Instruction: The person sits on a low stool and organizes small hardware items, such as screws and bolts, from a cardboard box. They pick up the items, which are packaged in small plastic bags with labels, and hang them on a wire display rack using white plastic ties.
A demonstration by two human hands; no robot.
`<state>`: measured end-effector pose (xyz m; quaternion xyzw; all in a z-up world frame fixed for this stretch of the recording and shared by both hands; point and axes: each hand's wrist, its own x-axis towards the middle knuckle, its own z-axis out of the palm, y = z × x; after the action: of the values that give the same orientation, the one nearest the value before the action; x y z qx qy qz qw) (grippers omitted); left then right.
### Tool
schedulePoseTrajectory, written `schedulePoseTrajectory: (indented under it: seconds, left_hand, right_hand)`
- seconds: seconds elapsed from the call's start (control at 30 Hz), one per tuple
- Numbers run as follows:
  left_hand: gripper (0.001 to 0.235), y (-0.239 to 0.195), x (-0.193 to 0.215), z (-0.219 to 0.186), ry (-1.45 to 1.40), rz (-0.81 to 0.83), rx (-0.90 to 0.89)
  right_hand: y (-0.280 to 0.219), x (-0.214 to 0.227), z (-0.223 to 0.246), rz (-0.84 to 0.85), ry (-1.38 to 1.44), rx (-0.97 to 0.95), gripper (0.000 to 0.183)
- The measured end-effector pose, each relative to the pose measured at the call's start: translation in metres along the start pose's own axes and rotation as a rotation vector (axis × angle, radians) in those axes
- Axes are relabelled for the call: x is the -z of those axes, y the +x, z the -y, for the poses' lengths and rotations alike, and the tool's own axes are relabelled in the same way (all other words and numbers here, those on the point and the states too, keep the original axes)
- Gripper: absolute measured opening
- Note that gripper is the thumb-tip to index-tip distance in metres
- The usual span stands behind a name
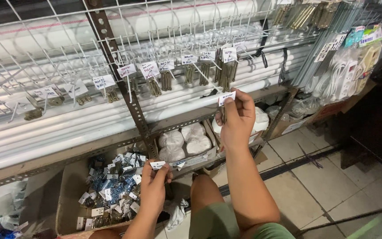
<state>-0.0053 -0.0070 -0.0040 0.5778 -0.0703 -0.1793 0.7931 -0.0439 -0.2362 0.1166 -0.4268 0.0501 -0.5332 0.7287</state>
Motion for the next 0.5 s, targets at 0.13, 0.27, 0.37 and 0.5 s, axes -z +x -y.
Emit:
schedulePoseTrajectory:
  seconds: [0.13,0.27,0.37,0.5]
  left_hand:
    - [0.017,0.003,0.003,0.007,-0.061,0.035,-0.032]
    - [0.019,0.000,0.002,0.002,-0.077,0.033,-0.007]
    - [0.016,0.001,0.005,0.004,-0.051,0.031,-0.031]
    - [0.020,0.000,0.005,0.001,-0.093,0.020,0.003]
  right_hand:
    - [0.003,0.006,-0.007,0.004,0.058,-0.037,0.024]
    - [0.007,0.011,-0.014,0.021,0.158,-0.058,0.028]
    - [0.011,0.017,-0.024,0.027,0.283,-0.075,0.028]
    - [0.010,0.016,-0.025,0.052,0.231,-0.071,0.031]
